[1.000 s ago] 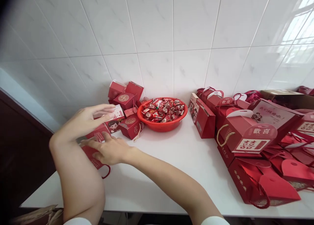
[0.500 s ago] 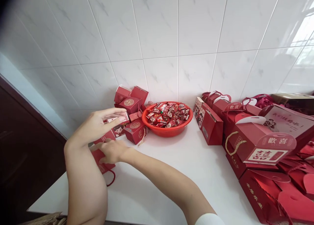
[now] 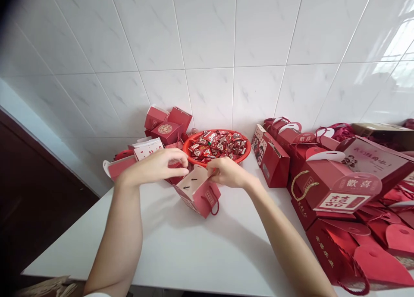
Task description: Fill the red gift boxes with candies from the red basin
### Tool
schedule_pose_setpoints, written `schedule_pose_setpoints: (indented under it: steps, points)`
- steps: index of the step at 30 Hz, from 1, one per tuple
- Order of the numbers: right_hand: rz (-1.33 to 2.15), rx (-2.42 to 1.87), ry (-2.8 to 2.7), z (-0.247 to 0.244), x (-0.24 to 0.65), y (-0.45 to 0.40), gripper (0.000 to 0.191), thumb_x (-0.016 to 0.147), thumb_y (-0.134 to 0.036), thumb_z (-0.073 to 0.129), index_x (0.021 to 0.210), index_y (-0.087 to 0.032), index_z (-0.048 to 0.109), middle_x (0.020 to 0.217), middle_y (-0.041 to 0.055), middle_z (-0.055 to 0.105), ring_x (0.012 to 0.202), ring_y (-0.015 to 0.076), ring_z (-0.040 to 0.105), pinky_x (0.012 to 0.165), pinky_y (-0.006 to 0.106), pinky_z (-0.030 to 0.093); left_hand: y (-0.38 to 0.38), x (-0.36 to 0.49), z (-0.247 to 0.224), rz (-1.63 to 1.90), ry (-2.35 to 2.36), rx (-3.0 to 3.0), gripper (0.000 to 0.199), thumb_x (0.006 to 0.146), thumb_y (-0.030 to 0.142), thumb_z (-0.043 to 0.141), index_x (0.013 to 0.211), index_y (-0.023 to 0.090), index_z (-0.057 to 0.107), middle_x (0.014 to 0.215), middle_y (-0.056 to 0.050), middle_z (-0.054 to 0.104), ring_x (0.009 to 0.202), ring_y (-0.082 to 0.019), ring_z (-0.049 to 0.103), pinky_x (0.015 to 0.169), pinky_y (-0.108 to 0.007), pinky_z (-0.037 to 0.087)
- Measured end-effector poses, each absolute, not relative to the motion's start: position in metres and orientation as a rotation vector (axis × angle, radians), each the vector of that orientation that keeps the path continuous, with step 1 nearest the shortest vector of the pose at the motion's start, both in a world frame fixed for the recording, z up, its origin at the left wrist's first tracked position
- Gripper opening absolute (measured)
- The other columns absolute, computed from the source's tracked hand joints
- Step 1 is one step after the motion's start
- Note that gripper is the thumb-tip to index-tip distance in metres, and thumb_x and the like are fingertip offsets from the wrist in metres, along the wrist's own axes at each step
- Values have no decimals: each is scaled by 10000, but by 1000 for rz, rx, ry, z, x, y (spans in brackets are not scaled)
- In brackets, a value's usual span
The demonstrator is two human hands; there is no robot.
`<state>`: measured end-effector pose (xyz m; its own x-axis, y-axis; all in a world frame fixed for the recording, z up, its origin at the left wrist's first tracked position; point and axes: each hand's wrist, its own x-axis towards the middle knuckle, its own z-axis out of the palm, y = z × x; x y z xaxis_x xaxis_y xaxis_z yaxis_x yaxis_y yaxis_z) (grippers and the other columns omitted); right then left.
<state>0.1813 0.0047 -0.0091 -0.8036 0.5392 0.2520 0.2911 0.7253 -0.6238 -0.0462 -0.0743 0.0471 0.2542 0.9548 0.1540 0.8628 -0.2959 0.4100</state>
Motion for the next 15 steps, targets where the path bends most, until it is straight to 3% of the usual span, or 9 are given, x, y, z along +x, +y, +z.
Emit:
schedule_pose_setpoints:
  steps: [5,9,11,15]
  points:
    - [903,-754,-2495,-2,212,19,148,742,-98,572,800,-161,693,886,32,731,772,151,666,712,253,503,-54,-14,22,393,1680,2183,130,681,249,638,681,228,509,730,-1,612,545,-161,542,465,-261,356]
    - [855,-822,-2553,0,227,28,222,762,-99,537,837,-168,734,902,42,760,846,178,703,759,268,528,-46,-15,16,317,1637,2057,60,688,210,592,702,231,538,713,6,618,458,-141,495,438,-265,358]
    - [849,-863,-2590,0,230,30,254,756,-70,512,824,-171,736,892,44,765,840,182,707,748,270,528,-43,-20,17,388,1619,2012,37,720,231,589,756,229,592,764,-6,658,511,-158,566,484,-270,429]
    - [632,-905,-2530,2,218,19,237,782,-57,504,822,-170,709,898,63,746,840,194,678,747,294,507,-35,-15,15,987,1590,1928,157,797,235,549,916,203,646,1025,-68,715,917,-211,693,824,-322,550]
